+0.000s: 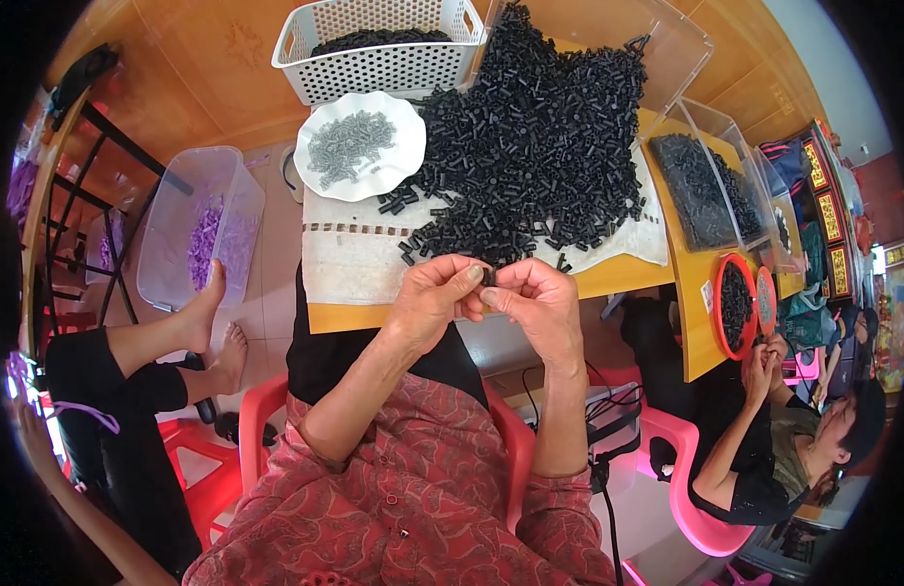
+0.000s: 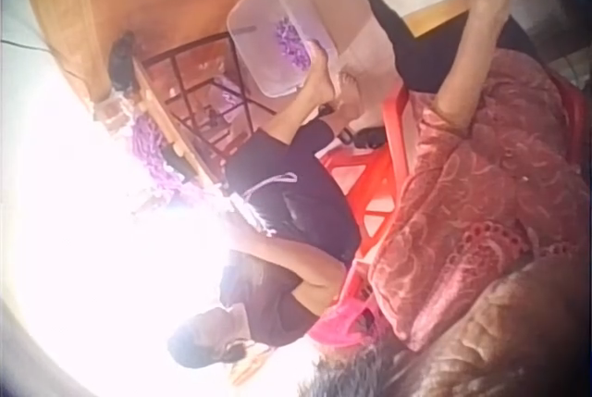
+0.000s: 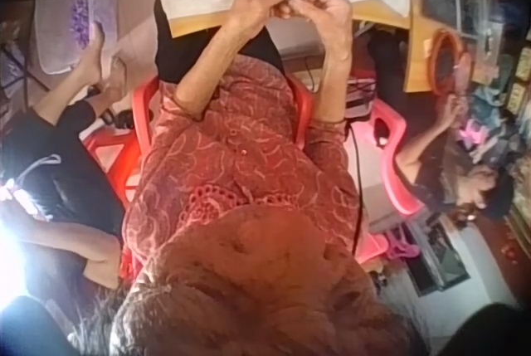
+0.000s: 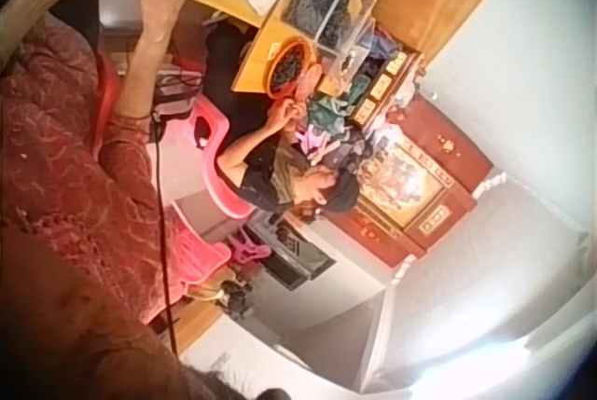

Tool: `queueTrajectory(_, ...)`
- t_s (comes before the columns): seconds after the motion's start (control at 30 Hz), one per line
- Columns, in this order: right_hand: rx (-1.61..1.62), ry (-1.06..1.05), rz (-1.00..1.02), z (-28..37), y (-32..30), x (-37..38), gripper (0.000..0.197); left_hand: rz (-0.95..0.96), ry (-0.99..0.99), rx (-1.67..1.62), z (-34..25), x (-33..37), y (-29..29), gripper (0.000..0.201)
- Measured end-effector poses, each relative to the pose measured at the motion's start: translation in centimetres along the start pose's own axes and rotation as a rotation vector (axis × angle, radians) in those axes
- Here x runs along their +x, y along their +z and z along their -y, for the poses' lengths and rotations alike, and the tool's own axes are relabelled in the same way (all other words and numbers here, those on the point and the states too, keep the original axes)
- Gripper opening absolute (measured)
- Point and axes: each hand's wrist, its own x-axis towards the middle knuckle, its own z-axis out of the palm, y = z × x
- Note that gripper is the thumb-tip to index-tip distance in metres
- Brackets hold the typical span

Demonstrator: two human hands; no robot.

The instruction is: The person assembles small plastic components by inserting pins into black casings by hand, then gathers and arranges the parts on the table before assembling more pieces.

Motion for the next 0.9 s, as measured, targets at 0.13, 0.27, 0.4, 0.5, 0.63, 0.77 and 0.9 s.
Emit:
queueTrajectory(0.13, 0.037, 0.019, 0.006, -0.2, -0.1, -0.1, 0.016, 0.023, -0.028, -0.097, 0.5, 0.1, -0.3, 0.020)
queueTrajectory(0.27, 0.063, 0.021, 0.002, -0.3, 0.0, -0.2, 0.016, 0.010, -0.044, -0.136, 0.5, 0.0, -0.1, 0.019)
queueTrajectory(0.4, 0.117, 0.020, 0.015, -0.4, -0.1, -0.3, 0.016, 0.015, -0.080, -0.215, 0.7, 0.1, -0.2, 0.019)
queueTrajectory(0.5, 0.167, 0.030, 0.020, -0.5, -0.3, -0.4, 0.017, 0.018, -0.087, -0.241, 0.7, 0.0, -0.1, 0.018)
queueTrajectory(0.63, 0.202, 0.028, 0.031, -0.9, -0.5, -0.4, 0.017, 0.020, -0.092, -0.257, 0.5, -0.1, 0.1, 0.018)
queueTrajectory(0.77, 0.202, 0.027, 0.023, -1.0, -0.5, -0.5, 0.017, 0.018, -0.091, -0.254, 0.6, -0.2, 0.0, 0.018)
queueTrajectory(0.9, 0.231, 0.034, 0.006, -1.0, -0.2, -0.6, 0.016, 0.055, -0.027, -0.227, 0.8, -0.3, 0.1, 0.019)
